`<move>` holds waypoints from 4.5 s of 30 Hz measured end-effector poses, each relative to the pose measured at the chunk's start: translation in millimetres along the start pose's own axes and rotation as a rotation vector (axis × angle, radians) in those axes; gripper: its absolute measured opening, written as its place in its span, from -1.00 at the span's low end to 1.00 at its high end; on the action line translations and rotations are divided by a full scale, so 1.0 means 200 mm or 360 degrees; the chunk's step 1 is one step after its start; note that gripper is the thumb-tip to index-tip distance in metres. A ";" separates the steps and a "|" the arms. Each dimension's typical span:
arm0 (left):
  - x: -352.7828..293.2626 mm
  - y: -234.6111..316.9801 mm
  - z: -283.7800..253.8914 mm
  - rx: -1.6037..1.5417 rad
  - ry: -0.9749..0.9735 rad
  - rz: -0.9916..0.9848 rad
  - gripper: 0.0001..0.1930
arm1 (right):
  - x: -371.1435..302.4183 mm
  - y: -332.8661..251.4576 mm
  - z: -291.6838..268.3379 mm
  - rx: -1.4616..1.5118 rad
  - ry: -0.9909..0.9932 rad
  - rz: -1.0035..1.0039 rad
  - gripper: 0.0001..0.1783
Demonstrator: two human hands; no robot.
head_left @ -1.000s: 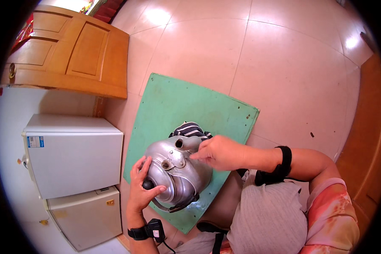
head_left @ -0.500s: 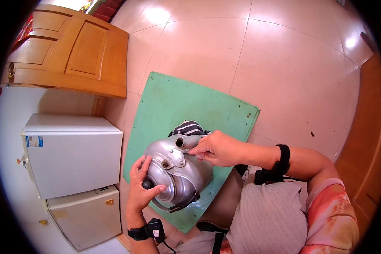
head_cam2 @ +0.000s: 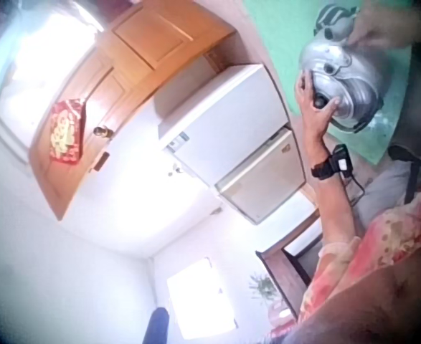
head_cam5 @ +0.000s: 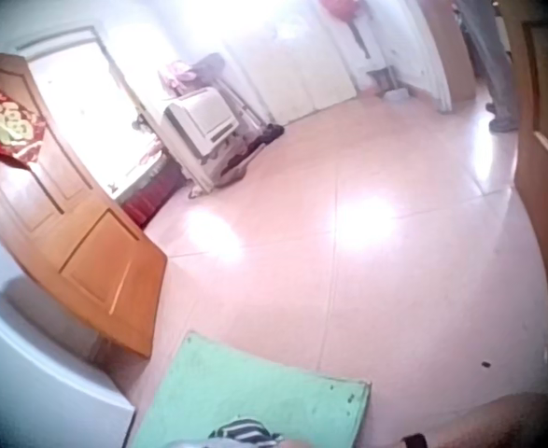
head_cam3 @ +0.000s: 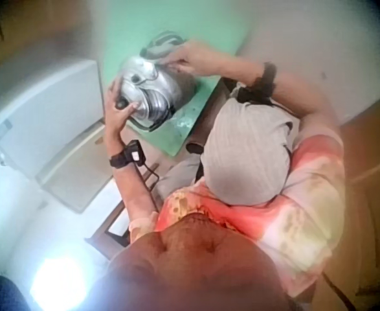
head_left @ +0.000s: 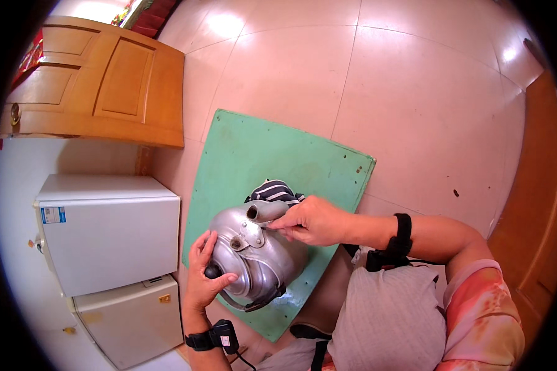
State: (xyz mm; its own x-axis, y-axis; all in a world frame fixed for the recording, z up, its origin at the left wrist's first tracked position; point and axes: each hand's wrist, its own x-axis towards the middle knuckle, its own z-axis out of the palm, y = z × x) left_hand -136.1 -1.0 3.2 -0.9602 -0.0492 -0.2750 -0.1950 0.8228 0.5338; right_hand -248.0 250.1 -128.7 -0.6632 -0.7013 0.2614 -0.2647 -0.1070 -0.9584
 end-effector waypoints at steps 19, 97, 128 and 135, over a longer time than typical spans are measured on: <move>-0.01 0.00 0.00 0.0013 0.0008 -0.0032 0.00 | -0.02 0.02 0.01 0.0117 -0.0023 -0.0194 -0.74; 0.07 -0.09 -0.12 0.0251 0.0648 0.0078 -0.51 | 0.04 -0.52 -0.22 0.0594 -0.0161 0.0510 -0.82; -0.05 -0.08 0.03 -0.0333 0.0655 -0.0001 -0.57 | 0.03 -0.30 -0.04 0.0892 -0.0028 0.0525 -0.89; -0.08 0.22 0.09 0.0413 0.0584 0.0509 -0.47 | 0.08 -0.22 -0.03 0.0744 -0.0107 0.0583 -0.88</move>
State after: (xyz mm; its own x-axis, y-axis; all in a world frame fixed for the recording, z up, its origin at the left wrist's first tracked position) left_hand -126.7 46.4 17.6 -0.9792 0.0703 0.1901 0.1291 0.9394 0.3176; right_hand -251.8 248.8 -82.5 -0.6035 -0.7924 -0.0889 0.3191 -0.1379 -0.9376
